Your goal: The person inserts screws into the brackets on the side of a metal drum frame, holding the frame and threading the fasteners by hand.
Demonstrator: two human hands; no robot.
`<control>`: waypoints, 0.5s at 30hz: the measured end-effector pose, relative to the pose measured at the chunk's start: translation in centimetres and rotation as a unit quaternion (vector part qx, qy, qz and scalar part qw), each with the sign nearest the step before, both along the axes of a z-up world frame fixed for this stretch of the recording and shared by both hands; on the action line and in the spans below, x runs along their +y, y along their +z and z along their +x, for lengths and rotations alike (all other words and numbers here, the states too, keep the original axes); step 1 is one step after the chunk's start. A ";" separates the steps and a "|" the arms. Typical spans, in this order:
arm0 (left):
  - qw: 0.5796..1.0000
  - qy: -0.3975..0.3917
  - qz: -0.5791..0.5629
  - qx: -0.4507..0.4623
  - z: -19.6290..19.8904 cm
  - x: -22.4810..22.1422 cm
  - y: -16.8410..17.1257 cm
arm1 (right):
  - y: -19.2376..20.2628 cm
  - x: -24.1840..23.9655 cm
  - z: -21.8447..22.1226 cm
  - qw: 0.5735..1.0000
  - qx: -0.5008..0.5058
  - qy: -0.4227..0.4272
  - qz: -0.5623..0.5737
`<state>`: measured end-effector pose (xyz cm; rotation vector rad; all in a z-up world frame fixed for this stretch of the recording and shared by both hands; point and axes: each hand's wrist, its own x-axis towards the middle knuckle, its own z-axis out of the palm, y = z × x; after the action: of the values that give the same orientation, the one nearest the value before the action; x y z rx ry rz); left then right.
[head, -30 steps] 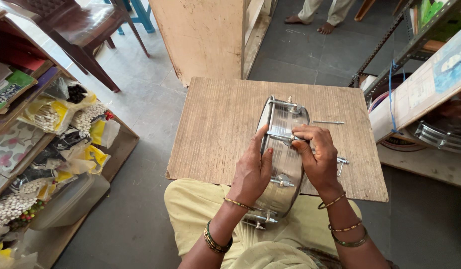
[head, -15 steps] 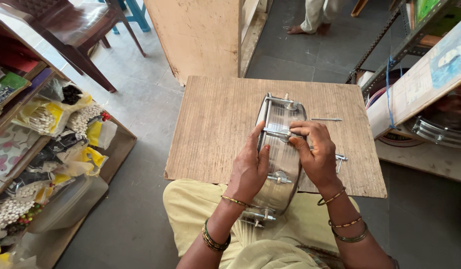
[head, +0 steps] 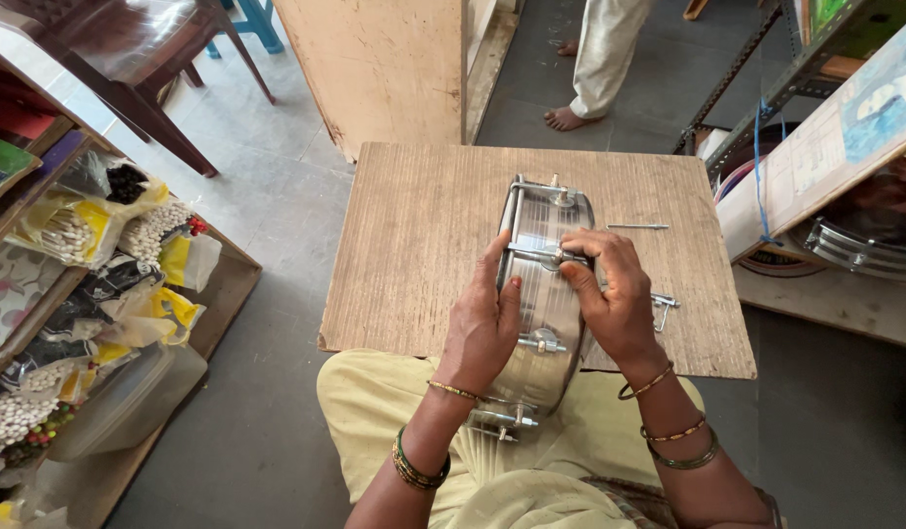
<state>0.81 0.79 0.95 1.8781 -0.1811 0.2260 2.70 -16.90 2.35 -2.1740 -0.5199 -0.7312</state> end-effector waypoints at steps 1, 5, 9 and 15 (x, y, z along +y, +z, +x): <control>1.000 0.000 0.000 -0.019 -0.1 0.0 0.0 | 0.0 0.0 0.0 1.000 0.006 -0.006 0.004; 1.000 0.003 0.011 0.004 0.1 -0.2 -0.2 | -0.4 -0.2 0.3 1.000 0.009 -0.020 -0.001; 0.998 0.005 -0.002 -0.055 0.4 -0.4 -0.2 | -0.7 -0.3 0.8 0.999 0.005 -0.030 -0.007; 1.000 -0.001 0.002 -0.006 0.1 -0.3 0.3 | -0.1 -0.2 0.1 1.000 -0.005 -0.023 -0.006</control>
<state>0.91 0.45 1.22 1.8800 -0.1913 0.2350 2.76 -17.06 2.21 -2.2003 -0.4816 -0.7649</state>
